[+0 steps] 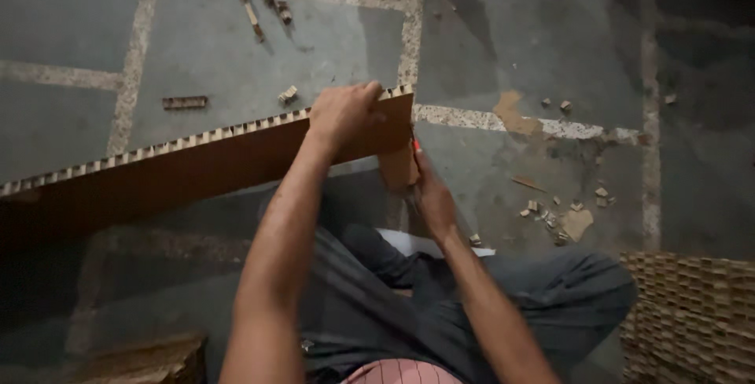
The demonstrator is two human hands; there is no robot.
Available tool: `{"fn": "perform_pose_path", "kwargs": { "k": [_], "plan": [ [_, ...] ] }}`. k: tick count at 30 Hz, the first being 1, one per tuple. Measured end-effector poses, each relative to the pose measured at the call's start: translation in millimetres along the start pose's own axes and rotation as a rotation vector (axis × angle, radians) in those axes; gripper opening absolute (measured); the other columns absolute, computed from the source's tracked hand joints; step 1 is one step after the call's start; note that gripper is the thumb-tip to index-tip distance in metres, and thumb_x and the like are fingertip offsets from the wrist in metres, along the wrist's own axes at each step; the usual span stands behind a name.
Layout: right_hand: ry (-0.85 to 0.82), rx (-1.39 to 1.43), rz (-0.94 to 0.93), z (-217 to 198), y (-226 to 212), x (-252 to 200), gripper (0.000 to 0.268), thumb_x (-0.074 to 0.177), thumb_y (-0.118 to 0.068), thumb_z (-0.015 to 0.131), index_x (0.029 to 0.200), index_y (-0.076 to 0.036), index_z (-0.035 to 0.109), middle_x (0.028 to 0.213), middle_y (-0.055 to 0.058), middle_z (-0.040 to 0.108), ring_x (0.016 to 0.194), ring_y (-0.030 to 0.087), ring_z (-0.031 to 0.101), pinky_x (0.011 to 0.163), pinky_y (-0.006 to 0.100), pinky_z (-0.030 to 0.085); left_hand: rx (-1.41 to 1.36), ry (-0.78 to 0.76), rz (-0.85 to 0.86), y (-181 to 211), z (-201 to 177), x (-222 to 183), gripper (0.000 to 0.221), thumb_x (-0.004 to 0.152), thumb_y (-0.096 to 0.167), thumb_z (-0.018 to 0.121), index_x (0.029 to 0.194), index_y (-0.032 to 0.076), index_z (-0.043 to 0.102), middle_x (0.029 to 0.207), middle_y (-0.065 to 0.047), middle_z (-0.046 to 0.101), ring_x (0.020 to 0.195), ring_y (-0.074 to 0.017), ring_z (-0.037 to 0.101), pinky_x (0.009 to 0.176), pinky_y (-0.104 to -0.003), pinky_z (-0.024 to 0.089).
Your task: The person cuts sections of a long corrugated board using a box cutter, separates the cut pieces by hand, and then stacks the resulting honeycomb cardboard blocks together on the floor.
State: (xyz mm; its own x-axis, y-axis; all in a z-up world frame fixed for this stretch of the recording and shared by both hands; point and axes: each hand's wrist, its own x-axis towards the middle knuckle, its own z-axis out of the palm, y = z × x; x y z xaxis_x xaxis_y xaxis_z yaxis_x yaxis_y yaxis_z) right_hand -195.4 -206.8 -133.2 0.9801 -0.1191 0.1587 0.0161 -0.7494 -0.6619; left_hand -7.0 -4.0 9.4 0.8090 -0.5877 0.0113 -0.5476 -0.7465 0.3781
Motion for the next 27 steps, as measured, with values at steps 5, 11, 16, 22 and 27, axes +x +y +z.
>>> {"fn": "perform_pose_path", "kwargs": {
  "k": [5,11,16,22,27],
  "plan": [
    [-0.06,-0.022,0.097,-0.4,8.8,15.8,0.069,0.096,-0.009,0.055,0.16,-0.028,0.035,0.114,0.026,0.069,0.094,0.045,0.069,0.076,0.052,0.053,0.013,0.062,0.028,-2.2,4.2,2.2,0.037,0.085,0.041,0.074,0.104,0.013,0.06,0.095,-0.011,0.073,0.089,-0.0369,0.07,0.072,-0.052,0.053],
    [-0.189,0.16,0.312,3.5,5.6,30.3,0.064,0.105,-0.021,0.049,0.166,-0.029,0.03,0.113,0.027,0.068,0.096,0.047,0.065,0.08,0.051,0.051,0.022,0.063,0.017,-3.3,10.3,0.5,0.034,0.087,0.039,0.074,0.109,0.016,0.061,0.095,-0.012,0.073,0.092,-0.036,0.07,0.074,-0.051,0.054],
    [-0.066,0.111,-0.009,-4.0,4.4,-22.8,0.068,0.099,-0.012,0.052,0.162,-0.027,0.032,0.134,0.033,0.06,0.106,0.05,0.064,0.08,0.051,0.053,0.009,0.054,0.01,-3.3,-1.7,6.6,0.037,0.087,0.04,0.074,0.107,0.013,0.06,0.098,-0.011,0.074,0.093,-0.036,0.07,0.073,-0.051,0.054],
    [-0.244,0.154,0.279,-4.8,10.8,-20.7,0.065,0.101,-0.015,0.048,0.162,-0.031,0.035,0.11,0.026,0.069,0.085,0.047,0.066,0.08,0.048,0.056,-0.003,0.068,-0.027,-3.6,4.8,-3.8,0.039,0.086,0.043,0.075,0.107,0.014,0.06,0.102,-0.01,0.074,0.095,-0.0345,0.07,0.075,-0.05,0.054],
    [-0.109,0.013,0.29,8.5,61.1,-18.0,0.065,0.101,-0.017,0.049,0.163,-0.029,0.033,0.117,0.026,0.068,0.092,0.044,0.066,0.079,0.049,0.054,0.03,0.006,-0.014,-3.7,7.8,4.2,0.041,0.089,0.043,0.073,0.112,0.013,0.058,0.103,-0.01,0.073,0.099,-0.0338,0.069,0.077,-0.05,0.053]
  ]
}}
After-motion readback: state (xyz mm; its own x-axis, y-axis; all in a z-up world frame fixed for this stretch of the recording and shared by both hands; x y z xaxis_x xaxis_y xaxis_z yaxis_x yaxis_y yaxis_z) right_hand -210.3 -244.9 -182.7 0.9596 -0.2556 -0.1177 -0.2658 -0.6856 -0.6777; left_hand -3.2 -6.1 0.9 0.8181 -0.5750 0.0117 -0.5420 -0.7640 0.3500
